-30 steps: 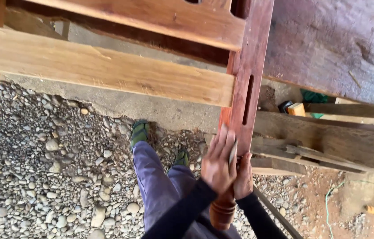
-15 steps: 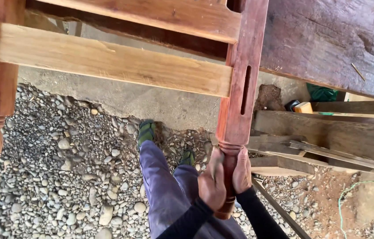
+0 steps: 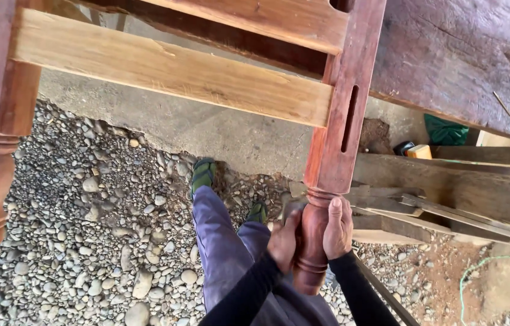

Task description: Sanding the wooden parts of a chair frame using sandpaper to smooth the surface.

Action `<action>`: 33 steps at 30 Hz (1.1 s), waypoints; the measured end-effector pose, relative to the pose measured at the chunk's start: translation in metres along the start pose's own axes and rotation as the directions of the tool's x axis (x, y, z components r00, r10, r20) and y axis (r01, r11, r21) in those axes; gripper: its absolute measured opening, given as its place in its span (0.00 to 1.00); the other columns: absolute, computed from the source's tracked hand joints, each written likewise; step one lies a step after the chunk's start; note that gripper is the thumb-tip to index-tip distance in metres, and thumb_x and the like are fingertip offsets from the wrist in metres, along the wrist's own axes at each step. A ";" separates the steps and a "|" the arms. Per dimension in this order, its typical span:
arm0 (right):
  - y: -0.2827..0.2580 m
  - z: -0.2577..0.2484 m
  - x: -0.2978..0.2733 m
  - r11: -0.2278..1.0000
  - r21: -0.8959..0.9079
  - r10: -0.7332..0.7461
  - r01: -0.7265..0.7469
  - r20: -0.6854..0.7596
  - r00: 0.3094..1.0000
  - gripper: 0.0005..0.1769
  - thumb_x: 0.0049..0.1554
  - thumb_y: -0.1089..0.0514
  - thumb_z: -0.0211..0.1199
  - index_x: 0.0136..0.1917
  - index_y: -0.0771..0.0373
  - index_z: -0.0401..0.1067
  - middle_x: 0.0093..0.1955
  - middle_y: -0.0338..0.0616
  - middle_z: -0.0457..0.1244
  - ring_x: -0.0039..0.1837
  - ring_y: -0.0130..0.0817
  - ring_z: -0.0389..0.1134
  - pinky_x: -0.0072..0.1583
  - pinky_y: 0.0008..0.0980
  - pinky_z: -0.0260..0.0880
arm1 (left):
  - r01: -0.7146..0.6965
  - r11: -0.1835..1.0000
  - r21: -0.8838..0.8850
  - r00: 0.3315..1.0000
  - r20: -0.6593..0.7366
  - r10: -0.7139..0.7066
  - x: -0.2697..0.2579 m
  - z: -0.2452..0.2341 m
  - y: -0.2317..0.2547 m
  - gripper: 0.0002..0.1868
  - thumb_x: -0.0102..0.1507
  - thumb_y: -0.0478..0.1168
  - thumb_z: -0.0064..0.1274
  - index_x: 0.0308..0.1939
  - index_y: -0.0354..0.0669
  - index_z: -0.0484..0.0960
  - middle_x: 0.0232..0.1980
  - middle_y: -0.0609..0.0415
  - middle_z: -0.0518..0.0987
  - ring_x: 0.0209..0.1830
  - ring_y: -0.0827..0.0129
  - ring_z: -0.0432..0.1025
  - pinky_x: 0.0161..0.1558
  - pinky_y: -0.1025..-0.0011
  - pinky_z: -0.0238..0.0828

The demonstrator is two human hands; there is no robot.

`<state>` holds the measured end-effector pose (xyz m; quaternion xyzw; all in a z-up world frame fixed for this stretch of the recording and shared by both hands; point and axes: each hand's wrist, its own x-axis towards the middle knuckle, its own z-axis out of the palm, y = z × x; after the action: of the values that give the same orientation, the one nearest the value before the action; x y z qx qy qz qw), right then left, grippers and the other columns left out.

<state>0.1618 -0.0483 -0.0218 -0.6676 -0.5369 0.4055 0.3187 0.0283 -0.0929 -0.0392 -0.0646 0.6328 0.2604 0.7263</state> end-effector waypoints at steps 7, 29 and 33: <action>-0.032 0.003 -0.003 0.999 -0.040 -0.020 0.021 0.023 1.000 0.24 0.73 0.45 0.45 0.53 0.67 0.71 0.50 0.44 0.63 0.56 0.32 0.61 0.63 0.32 0.61 | -0.317 0.948 -0.033 0.943 0.097 0.319 0.004 -0.014 -0.066 0.28 0.75 0.51 0.48 0.45 0.20 0.82 0.40 0.32 0.80 0.40 0.61 0.68 0.41 0.60 0.67; -0.039 0.007 0.001 0.978 0.201 0.047 -0.049 0.013 0.999 0.29 0.68 0.49 0.51 0.75 0.65 0.53 0.69 0.42 0.58 0.70 0.29 0.57 0.72 0.33 0.55 | -0.077 0.967 -0.242 0.967 0.216 0.131 -0.015 -0.035 -0.004 0.23 0.70 0.43 0.46 0.52 0.18 0.81 0.53 0.28 0.74 0.54 0.42 0.66 0.55 0.51 0.61; -0.009 0.001 -0.007 0.939 0.289 0.175 -0.189 0.072 0.982 0.31 0.69 0.49 0.50 0.80 0.67 0.56 0.64 0.43 0.58 0.62 0.30 0.55 0.64 0.33 0.55 | -0.648 0.671 -0.361 0.662 0.169 0.730 -0.028 -0.006 0.090 0.24 0.73 0.44 0.38 0.65 0.26 0.72 0.72 0.42 0.72 0.76 0.62 0.64 0.74 0.68 0.58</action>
<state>0.1561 -0.0534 -0.0127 -0.6502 -0.4137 0.5235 0.3634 -0.0198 -0.0267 0.0073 0.1242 0.4497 0.6081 0.6424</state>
